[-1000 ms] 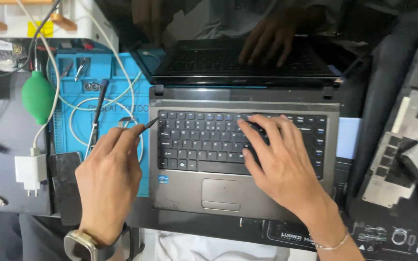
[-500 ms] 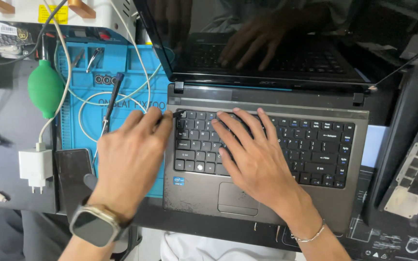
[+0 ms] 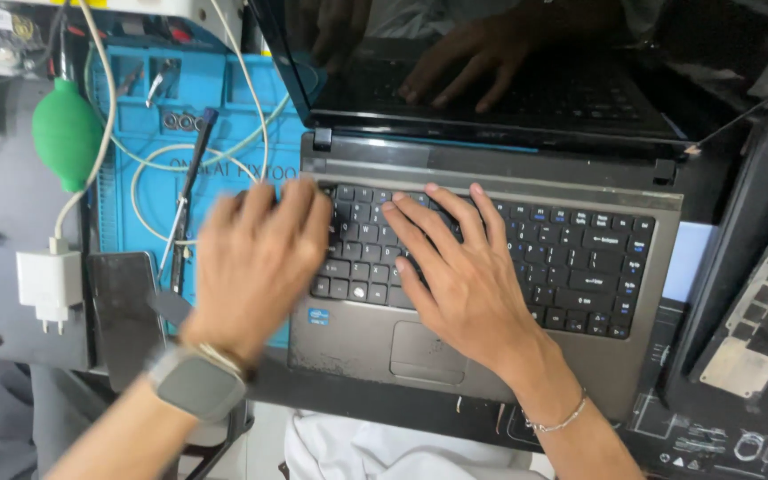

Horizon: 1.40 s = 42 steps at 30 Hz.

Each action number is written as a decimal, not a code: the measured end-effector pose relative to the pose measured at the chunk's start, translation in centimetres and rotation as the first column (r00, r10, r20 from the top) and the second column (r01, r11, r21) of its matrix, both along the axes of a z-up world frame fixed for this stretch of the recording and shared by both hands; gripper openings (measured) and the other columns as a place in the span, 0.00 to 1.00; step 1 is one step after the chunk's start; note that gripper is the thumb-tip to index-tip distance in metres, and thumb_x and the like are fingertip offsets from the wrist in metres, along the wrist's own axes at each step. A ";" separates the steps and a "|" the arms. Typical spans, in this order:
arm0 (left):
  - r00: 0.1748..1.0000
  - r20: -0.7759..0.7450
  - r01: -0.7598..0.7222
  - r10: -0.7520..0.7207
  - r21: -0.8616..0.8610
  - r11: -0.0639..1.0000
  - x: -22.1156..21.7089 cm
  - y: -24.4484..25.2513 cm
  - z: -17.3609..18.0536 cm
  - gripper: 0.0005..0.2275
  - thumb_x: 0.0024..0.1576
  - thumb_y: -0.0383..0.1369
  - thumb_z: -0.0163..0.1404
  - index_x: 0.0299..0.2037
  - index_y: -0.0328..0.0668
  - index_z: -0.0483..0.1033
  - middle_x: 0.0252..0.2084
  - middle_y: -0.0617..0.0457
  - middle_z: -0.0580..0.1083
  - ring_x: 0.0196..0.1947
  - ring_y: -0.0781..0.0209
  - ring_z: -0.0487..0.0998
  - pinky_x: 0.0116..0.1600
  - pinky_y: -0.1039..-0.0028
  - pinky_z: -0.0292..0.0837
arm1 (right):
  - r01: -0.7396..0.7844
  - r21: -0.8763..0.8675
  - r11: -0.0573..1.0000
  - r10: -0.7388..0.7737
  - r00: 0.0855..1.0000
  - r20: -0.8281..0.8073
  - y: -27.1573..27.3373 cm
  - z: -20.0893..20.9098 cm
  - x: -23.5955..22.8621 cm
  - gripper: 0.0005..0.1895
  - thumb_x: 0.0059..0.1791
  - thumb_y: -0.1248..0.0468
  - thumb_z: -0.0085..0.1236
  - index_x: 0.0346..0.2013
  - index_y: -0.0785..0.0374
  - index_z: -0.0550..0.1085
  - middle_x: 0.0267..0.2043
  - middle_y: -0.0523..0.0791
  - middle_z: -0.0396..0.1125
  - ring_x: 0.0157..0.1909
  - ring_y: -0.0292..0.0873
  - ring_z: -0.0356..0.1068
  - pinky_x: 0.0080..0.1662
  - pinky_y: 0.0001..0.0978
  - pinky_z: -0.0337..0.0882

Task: The person tests the laptop keyboard by pressing individual keys with fingers and a pen. They repeatedly press keys across the keyboard, including the function row and number pad, and use a pen to press specific keys.

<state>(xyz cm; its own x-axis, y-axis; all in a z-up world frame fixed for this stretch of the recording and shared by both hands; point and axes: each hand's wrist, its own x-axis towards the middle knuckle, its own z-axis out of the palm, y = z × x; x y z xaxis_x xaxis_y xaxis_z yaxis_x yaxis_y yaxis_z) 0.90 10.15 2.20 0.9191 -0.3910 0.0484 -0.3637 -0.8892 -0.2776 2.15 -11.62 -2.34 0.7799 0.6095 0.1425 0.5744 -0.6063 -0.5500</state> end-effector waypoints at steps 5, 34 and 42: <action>0.965 -0.125 0.249 -0.231 0.154 0.956 4.2 0.6 2.4 0.02 0.52 0.33 0.52 0.31 0.48 0.77 0.33 0.59 0.74 0.39 0.62 0.76 0.47 0.70 0.66 | 0.001 0.025 1.000 -0.001 1.000 -0.002 -0.1 -0.3 -0.3 0.25 0.52 0.62 0.56 0.64 0.64 0.71 0.66 0.46 0.64 0.70 0.53 0.57 0.72 0.59 0.49; 0.996 0.074 -0.046 0.052 -0.083 0.995 -2.7 -2.0 -3.8 0.14 0.56 0.29 0.52 0.51 0.34 0.78 0.40 0.54 0.72 0.39 0.62 0.73 0.33 0.74 0.68 | 0.018 0.032 0.999 -0.019 1.000 0.009 0.2 -0.4 -0.4 0.24 0.51 0.63 0.57 0.62 0.64 0.72 0.65 0.46 0.64 0.71 0.53 0.56 0.72 0.59 0.49; 0.856 -0.039 -0.382 0.515 -0.720 0.580 -3.5 -5.4 -5.3 0.13 0.54 0.17 0.52 0.48 0.38 0.78 0.43 0.48 0.73 0.41 0.47 0.78 0.41 0.60 0.73 | 0.018 0.011 1.000 -0.019 0.998 0.062 0.2 -0.7 -0.6 0.25 0.50 0.64 0.59 0.63 0.63 0.72 0.66 0.45 0.64 0.71 0.52 0.57 0.72 0.58 0.49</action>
